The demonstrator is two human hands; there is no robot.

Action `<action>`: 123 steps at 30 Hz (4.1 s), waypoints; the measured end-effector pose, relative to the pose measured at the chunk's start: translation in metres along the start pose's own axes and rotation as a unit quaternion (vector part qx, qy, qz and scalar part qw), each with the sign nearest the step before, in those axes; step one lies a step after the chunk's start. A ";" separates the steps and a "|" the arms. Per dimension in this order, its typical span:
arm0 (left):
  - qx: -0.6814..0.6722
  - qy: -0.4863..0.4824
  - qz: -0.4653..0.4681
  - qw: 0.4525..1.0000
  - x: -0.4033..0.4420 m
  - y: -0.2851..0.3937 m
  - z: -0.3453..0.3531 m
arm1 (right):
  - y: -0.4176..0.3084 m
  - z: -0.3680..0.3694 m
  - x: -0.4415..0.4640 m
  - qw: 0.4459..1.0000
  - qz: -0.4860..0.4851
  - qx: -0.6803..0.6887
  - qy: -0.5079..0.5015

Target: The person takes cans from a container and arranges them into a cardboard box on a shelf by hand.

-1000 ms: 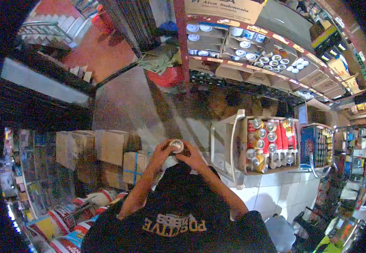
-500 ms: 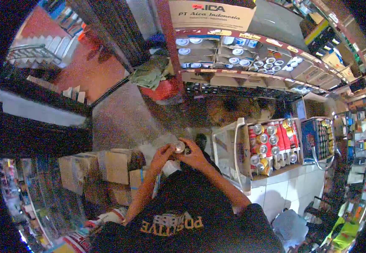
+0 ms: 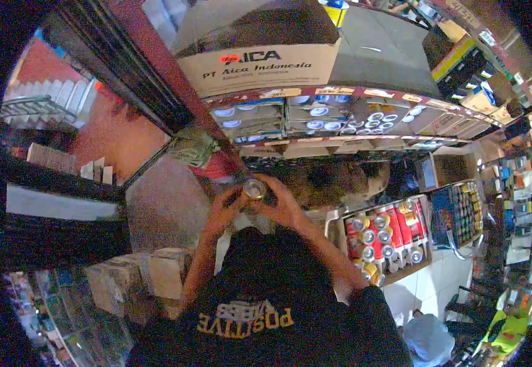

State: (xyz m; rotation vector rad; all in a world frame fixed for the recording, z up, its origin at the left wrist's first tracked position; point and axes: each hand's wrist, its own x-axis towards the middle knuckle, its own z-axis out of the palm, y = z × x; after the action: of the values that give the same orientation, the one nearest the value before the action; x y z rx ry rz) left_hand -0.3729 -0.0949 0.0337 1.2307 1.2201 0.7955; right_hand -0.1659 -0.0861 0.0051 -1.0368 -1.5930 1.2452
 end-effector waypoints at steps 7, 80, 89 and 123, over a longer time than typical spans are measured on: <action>0.089 0.004 0.148 0.985 0.059 0.084 -0.004 | -0.075 -0.056 0.058 0.997 -0.060 -0.026 0.040; 0.708 -0.085 0.058 0.699 0.286 0.359 0.007 | -0.166 -0.222 0.327 0.758 0.017 -0.649 -0.061; 0.622 -0.105 0.126 0.766 0.328 0.337 0.005 | -0.189 -0.198 0.302 0.808 -0.033 -0.587 -0.028; 0.435 0.256 0.579 0.641 0.465 0.252 -0.006 | -0.188 -0.203 0.326 0.814 -0.033 -0.579 0.042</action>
State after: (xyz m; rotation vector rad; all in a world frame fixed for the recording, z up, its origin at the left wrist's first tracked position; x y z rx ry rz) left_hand -0.2352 0.3994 0.1632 2.8809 1.1672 1.6509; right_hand -0.0930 0.2490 0.2607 -1.6720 -2.3055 0.0150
